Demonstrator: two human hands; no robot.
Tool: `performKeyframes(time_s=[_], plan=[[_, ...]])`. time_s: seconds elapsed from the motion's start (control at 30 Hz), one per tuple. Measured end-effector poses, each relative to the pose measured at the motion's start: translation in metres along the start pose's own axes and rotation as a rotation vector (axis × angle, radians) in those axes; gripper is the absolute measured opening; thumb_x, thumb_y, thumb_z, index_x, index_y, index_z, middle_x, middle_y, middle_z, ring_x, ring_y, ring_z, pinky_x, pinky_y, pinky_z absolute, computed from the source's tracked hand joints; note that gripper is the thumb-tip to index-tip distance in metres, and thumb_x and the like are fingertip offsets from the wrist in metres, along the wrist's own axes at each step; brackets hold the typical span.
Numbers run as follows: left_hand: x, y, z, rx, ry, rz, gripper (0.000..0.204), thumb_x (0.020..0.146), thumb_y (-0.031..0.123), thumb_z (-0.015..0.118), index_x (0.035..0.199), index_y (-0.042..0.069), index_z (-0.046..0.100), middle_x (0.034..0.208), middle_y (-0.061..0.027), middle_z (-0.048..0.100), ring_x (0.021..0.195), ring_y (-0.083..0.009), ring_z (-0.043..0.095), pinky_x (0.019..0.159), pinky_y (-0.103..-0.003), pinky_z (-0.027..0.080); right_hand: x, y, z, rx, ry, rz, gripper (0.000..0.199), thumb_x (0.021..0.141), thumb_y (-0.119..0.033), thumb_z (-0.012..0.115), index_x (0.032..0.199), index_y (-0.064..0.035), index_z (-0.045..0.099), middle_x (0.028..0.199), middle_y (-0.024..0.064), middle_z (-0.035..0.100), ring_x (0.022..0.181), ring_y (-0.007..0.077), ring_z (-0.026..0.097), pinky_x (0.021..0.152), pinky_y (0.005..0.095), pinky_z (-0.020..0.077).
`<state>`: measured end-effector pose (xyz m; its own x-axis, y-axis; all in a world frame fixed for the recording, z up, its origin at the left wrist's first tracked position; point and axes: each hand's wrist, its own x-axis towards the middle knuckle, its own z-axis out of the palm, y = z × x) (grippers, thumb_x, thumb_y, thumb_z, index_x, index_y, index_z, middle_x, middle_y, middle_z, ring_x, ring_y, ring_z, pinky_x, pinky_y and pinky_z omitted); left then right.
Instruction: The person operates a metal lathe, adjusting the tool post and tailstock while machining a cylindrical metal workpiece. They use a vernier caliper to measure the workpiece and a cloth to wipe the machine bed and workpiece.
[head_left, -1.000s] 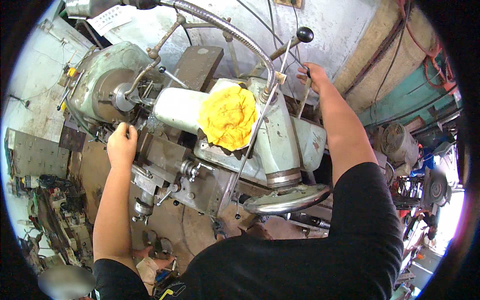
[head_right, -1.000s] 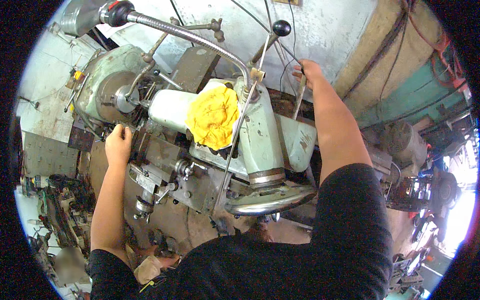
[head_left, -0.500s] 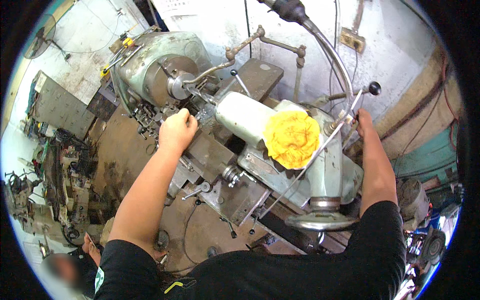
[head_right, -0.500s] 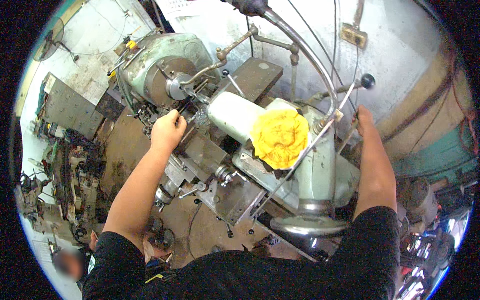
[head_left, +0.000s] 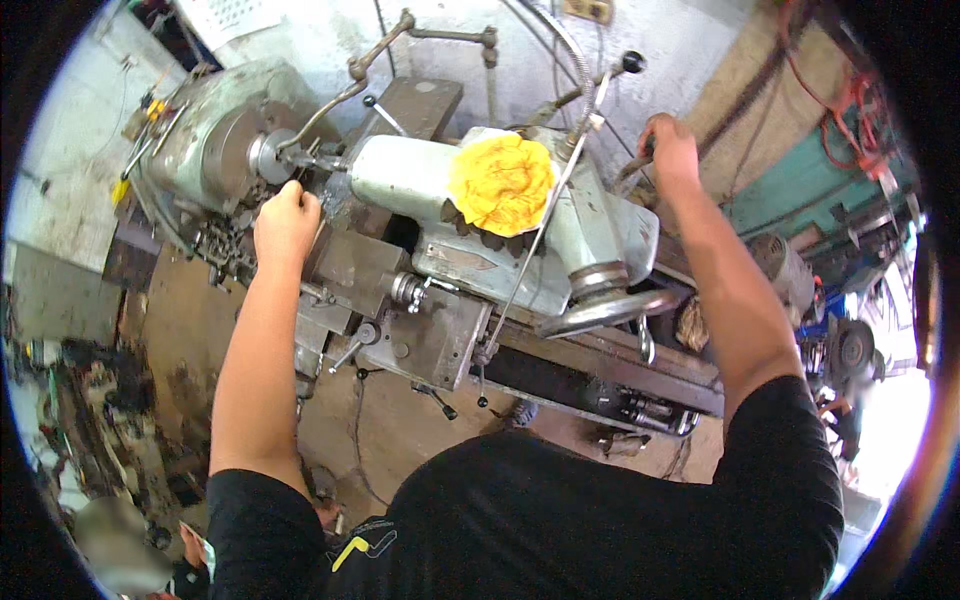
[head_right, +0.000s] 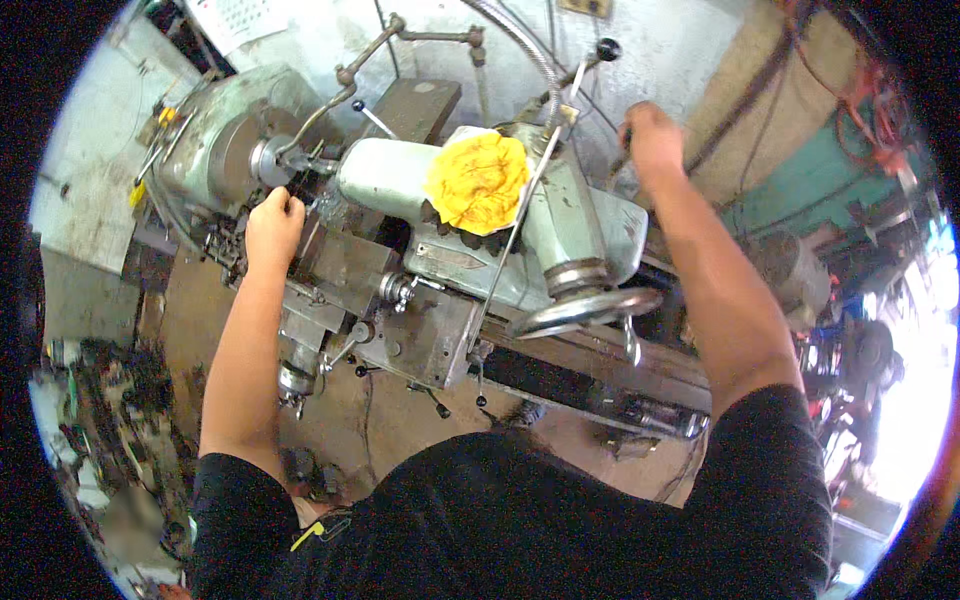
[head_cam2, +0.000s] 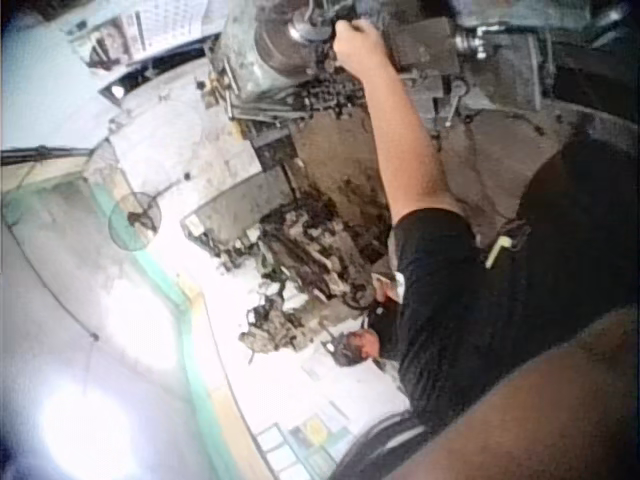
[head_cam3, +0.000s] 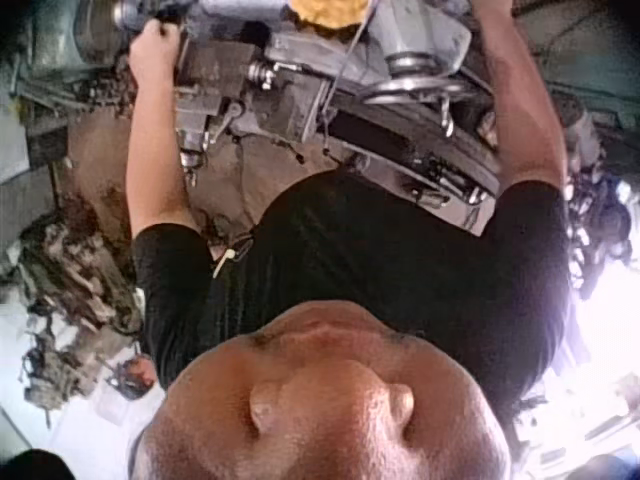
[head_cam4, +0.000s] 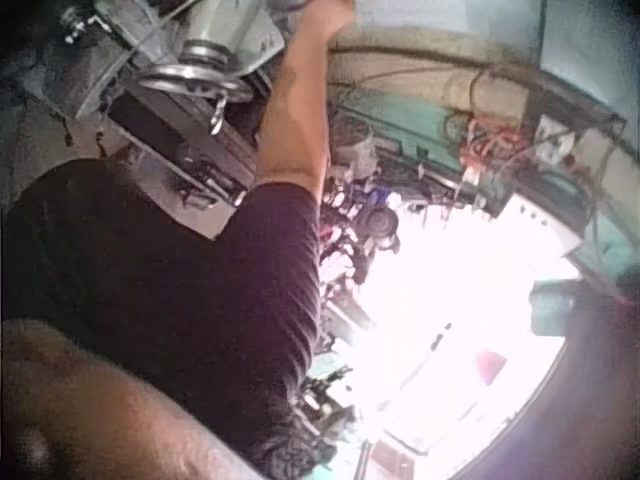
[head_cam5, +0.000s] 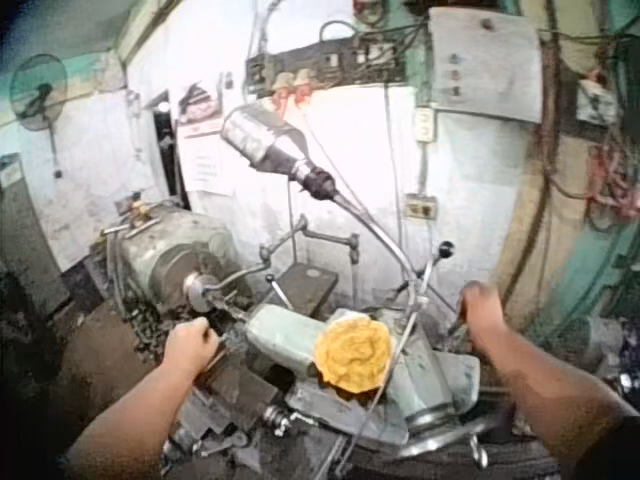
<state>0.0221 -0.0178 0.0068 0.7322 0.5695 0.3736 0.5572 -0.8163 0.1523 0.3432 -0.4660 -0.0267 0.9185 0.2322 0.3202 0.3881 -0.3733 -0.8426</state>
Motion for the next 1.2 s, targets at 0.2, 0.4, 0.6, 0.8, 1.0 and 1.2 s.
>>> performKeyframes(time_s=[0.2, 0.4, 0.6, 0.8, 1.0, 1.2], plan=[[-0.004, 0.001, -0.006, -0.046, -0.063, 0.017, 0.03, 0.091, 0.033, 0.055, 0.088, 0.004, 0.062, 0.089, -0.0237, 0.068, 0.087, -0.0453, 0.064, 0.076, -0.053, 0.05, -0.116, -0.103, -0.017, 0.145, -0.21, -0.05, 0.025, 0.093, -0.022, 0.049, 0.092, -0.0003, 0.061, 0.08, 0.0085, 0.061, 0.08, 0.019, 0.058, 0.076, 0.0324, 0.0453], [-0.002, 0.002, -0.011, -0.002, -0.147, 0.022, 0.03, 0.091, 0.032, 0.051, 0.099, 0.008, 0.067, 0.101, -0.0212, 0.07, 0.098, -0.0416, 0.066, 0.086, -0.051, 0.051, -0.152, -0.138, -0.029, -0.17, -0.188, -0.031, 0.038, 0.099, -0.028, 0.054, 0.127, -0.0039, 0.059, 0.123, 0.0168, 0.063, 0.118, 0.0248, 0.058, 0.103, 0.0348, 0.0419], [0.0, -0.005, -0.01, -0.129, -0.109, 0.028, 0.032, 0.093, 0.034, 0.052, 0.096, 0.006, 0.069, 0.095, -0.0221, 0.071, 0.092, -0.0408, 0.068, 0.082, -0.052, 0.053, -0.311, -0.079, -0.074, -0.252, 0.04, 0.083, 0.057, 0.101, -0.032, 0.054, 0.149, -0.0042, 0.041, 0.15, 0.0173, 0.047, 0.138, 0.0283, 0.045, 0.114, 0.0366, 0.0329], [-0.002, -0.012, -0.009, -0.227, -0.098, 0.114, 0.03, 0.094, 0.036, 0.055, 0.097, 0.009, 0.068, 0.092, -0.0201, 0.071, 0.09, -0.0406, 0.068, 0.079, -0.05, 0.053, -0.622, 0.019, -0.072, -0.538, -0.119, 1.192, 0.042, 0.099, -0.031, 0.054, 0.126, -0.0003, 0.061, 0.118, 0.0258, 0.065, 0.107, 0.0404, 0.063, 0.091, 0.0464, 0.0493], [-0.006, -0.007, -0.009, -0.284, 0.073, 0.285, 0.03, 0.096, 0.033, 0.054, 0.088, 0.006, 0.064, 0.093, -0.0175, 0.069, 0.088, -0.0388, 0.066, 0.077, -0.049, 0.052, -0.906, 0.017, 0.005, -0.14, -0.243, 1.629, 0.04, 0.097, -0.031, 0.052, 0.122, -0.0025, 0.064, 0.115, 0.0219, 0.068, 0.104, 0.039, 0.064, 0.089, 0.0479, 0.0501], [-0.096, 0.085, -0.01, -0.96, 0.088, 0.94, 0.011, 0.088, 0.012, 0.066, 0.082, 0.003, 0.062, 0.079, -0.0127, 0.062, 0.077, -0.035, 0.06, 0.07, -0.045, 0.048, -0.982, -0.009, 0.068, 0.038, -0.105, 1.546, 0.038, 0.096, -0.031, 0.051, 0.118, -0.0047, 0.067, 0.112, 0.018, 0.071, 0.1, 0.0375, 0.065, 0.087, 0.0493, 0.0509]])
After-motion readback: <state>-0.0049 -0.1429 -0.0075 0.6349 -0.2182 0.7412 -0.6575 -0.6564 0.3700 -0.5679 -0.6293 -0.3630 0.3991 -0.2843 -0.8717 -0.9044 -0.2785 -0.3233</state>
